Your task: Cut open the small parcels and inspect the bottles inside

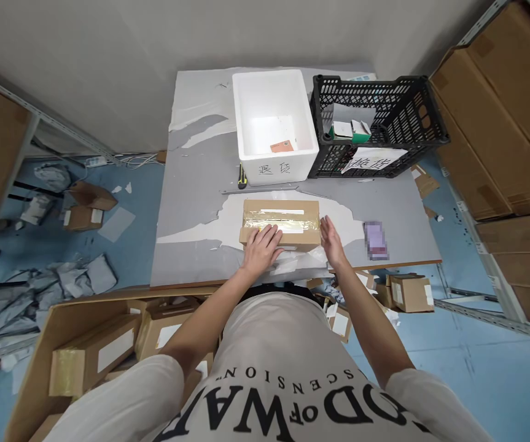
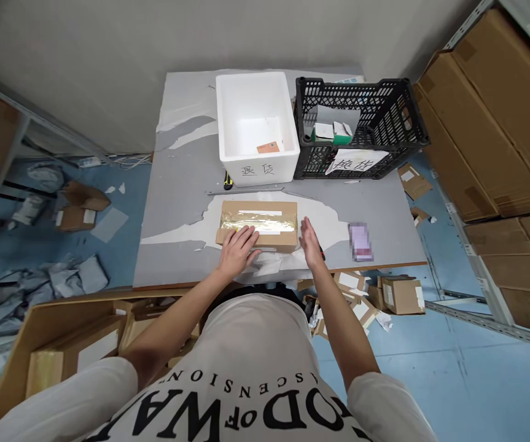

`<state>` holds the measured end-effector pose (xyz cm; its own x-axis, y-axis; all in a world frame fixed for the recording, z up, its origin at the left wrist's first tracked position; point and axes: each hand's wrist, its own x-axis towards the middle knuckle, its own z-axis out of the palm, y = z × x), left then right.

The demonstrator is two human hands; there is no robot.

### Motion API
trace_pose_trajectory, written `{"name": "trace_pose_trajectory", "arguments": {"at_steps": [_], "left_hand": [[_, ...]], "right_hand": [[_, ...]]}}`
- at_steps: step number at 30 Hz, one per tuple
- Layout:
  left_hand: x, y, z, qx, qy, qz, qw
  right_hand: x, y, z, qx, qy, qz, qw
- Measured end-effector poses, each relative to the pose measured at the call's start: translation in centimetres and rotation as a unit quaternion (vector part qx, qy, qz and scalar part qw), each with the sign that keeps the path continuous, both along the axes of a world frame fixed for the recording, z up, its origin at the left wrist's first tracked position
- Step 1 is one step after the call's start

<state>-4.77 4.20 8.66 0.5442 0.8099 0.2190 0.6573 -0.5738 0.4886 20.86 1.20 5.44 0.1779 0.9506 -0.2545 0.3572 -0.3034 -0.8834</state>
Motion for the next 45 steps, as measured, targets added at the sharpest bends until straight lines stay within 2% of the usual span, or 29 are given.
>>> {"name": "trace_pose_trajectory", "arguments": {"at_steps": [3, 6, 8, 11, 14, 17, 18, 20, 22, 24, 26, 27, 29, 32, 35, 38, 45], "left_hand": [[0.4, -0.2, -0.3, 0.004, 0.015, 0.026, 1.0], [0.4, -0.1, -0.6, 0.01, 0.021, 0.029, 0.999], [0.4, -0.1, -0.7, 0.016, 0.024, 0.029, 0.999], [0.5, -0.2, -0.6, 0.012, 0.013, 0.035, 0.999], [0.7, -0.4, -0.5, -0.002, -0.011, 0.044, 0.999], [0.8, -0.7, -0.7, -0.007, -0.021, 0.048, 0.999], [0.8, -0.8, -0.8, -0.007, -0.022, 0.05, 0.998], [0.8, -1.0, -1.1, -0.011, -0.025, 0.06, 0.998], [0.9, -1.2, -1.4, -0.016, -0.025, 0.076, 0.997], [1.0, -1.5, -1.8, -0.017, -0.019, 0.09, 0.996], [1.0, -1.7, -2.1, -0.013, -0.012, 0.093, 0.996], [1.1, -1.8, -2.2, -0.012, -0.011, 0.093, 0.996], [1.2, -1.9, -2.4, -0.012, -0.014, 0.093, 0.995], [1.2, -1.9, -2.4, -0.017, -0.027, 0.095, 0.995], [1.3, -1.8, -2.4, -0.03, -0.042, 0.098, 0.994], [1.3, -1.8, -2.3, -0.043, -0.052, 0.101, 0.993], [1.3, -2.4, -2.4, -0.065, -0.098, 0.102, 0.988]], "right_hand": [[2.3, 0.0, -2.1, -0.069, -0.131, -0.079, 0.986], [3.8, 0.1, -3.8, -0.194, -0.258, -0.012, 0.946], [4.2, 0.2, -4.6, -0.256, -0.306, 0.03, 0.916], [4.5, 0.4, -5.0, -0.267, -0.295, 0.037, 0.917], [5.3, 0.7, -4.6, -0.257, -0.272, 0.032, 0.927], [6.8, 1.4, -2.5, -0.232, -0.24, 0.011, 0.943], [7.2, 1.8, -1.2, -0.198, -0.219, -0.005, 0.955], [7.4, 2.9, 2.2, -0.081, -0.174, -0.027, 0.981], [6.3, 4.1, 6.4, 0.061, -0.169, 0.026, 0.983], [3.8, 5.6, 10.4, 0.134, -0.198, 0.175, 0.955], [0.4, 7.0, 13.3, 0.149, -0.22, 0.343, 0.901], [-1.3, 7.7, 14.2, 0.15, -0.23, 0.405, 0.872], [-4.2, 9.0, 14.9, 0.151, -0.262, 0.475, 0.826], [-6.6, 10.0, 14.7, 0.141, -0.338, 0.525, 0.769], [-7.1, 10.4, 14.8, 0.134, -0.405, 0.54, 0.726], [-7.1, 10.5, 15.4, 0.128, -0.439, 0.546, 0.702], [-7.6, 10.6, 16.1, 0.108, -0.458, 0.571, 0.673]]}}
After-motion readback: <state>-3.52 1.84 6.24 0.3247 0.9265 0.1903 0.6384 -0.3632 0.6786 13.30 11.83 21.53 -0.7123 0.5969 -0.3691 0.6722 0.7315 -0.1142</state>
